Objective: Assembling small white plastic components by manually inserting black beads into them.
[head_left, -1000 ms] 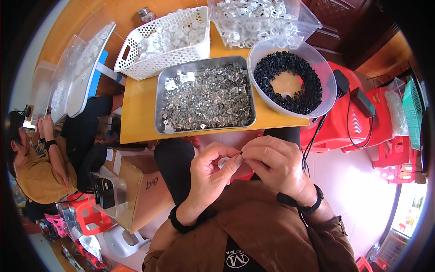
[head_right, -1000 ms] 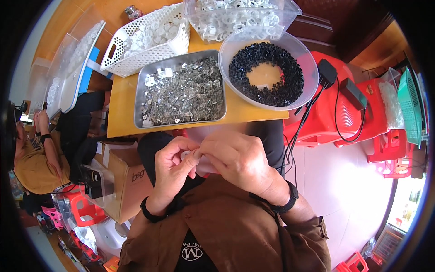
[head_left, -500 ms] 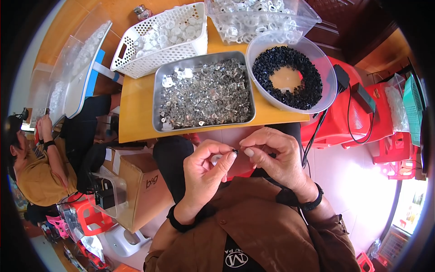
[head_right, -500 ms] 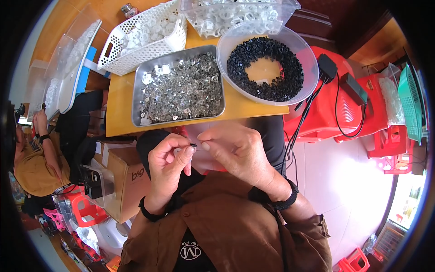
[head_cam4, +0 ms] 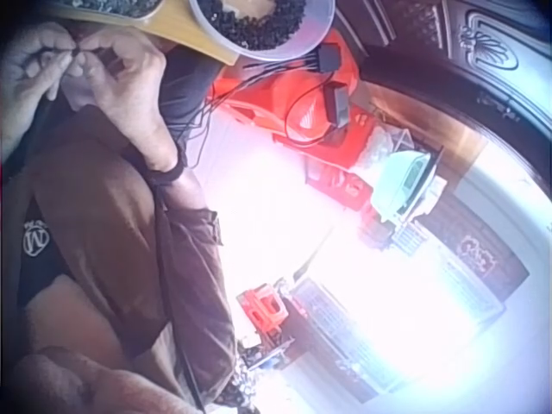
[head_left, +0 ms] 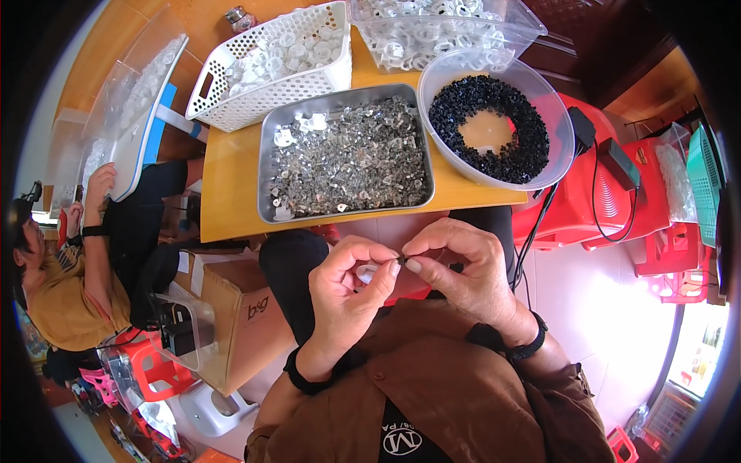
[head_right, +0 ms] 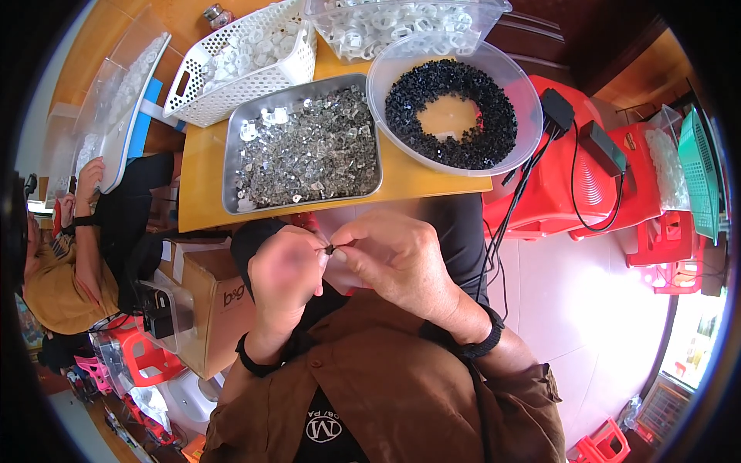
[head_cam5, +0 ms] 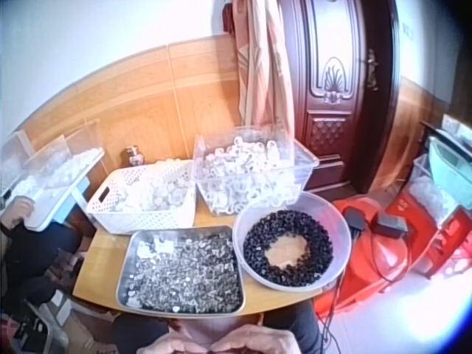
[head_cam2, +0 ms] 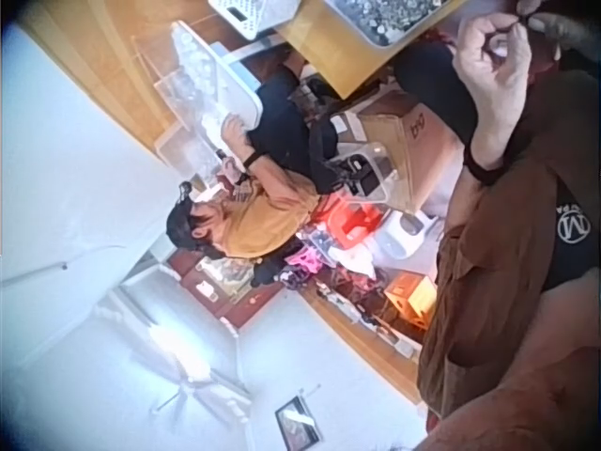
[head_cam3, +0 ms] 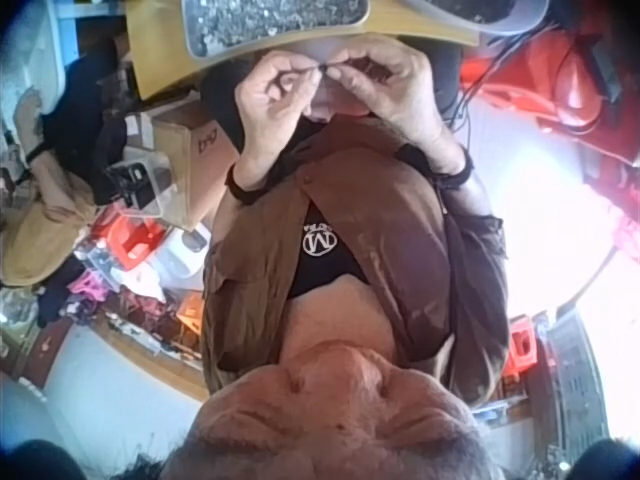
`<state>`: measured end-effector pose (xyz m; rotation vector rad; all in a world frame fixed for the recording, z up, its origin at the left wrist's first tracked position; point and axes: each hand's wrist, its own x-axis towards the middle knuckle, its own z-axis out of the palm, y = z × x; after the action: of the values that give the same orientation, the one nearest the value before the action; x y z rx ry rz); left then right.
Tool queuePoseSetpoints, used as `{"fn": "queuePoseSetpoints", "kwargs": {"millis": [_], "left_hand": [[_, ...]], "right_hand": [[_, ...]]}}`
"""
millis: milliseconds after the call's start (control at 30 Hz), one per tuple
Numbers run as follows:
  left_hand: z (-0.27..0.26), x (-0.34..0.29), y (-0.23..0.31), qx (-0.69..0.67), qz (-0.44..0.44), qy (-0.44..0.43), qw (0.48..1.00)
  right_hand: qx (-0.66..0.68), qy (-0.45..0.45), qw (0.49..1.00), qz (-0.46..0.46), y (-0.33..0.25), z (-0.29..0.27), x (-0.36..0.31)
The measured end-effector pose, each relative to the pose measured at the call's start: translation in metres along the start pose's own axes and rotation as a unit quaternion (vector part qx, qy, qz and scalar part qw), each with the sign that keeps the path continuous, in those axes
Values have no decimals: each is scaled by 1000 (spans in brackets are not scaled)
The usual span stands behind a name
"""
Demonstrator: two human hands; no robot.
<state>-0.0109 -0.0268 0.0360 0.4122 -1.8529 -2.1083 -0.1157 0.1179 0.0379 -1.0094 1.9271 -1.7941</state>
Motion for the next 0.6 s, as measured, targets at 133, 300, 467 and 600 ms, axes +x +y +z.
{"fn": "queuePoseSetpoints", "kwargs": {"millis": [133,300,467,600], "left_hand": [[0,0,1,25,24,-4,999],[0,1,2,38,50,-11,998],[-5,2,-2,-188,-123,-54,973],[-6,3,-2,-228,-168,-83,955]], "right_hand": [[54,-22,997,55,-2,-3,-1],[99,-40,986,127,-4,-4,0],[126,-29,987,98,2,-1,-3],[124,-33,991,43,13,1,-1]]}}
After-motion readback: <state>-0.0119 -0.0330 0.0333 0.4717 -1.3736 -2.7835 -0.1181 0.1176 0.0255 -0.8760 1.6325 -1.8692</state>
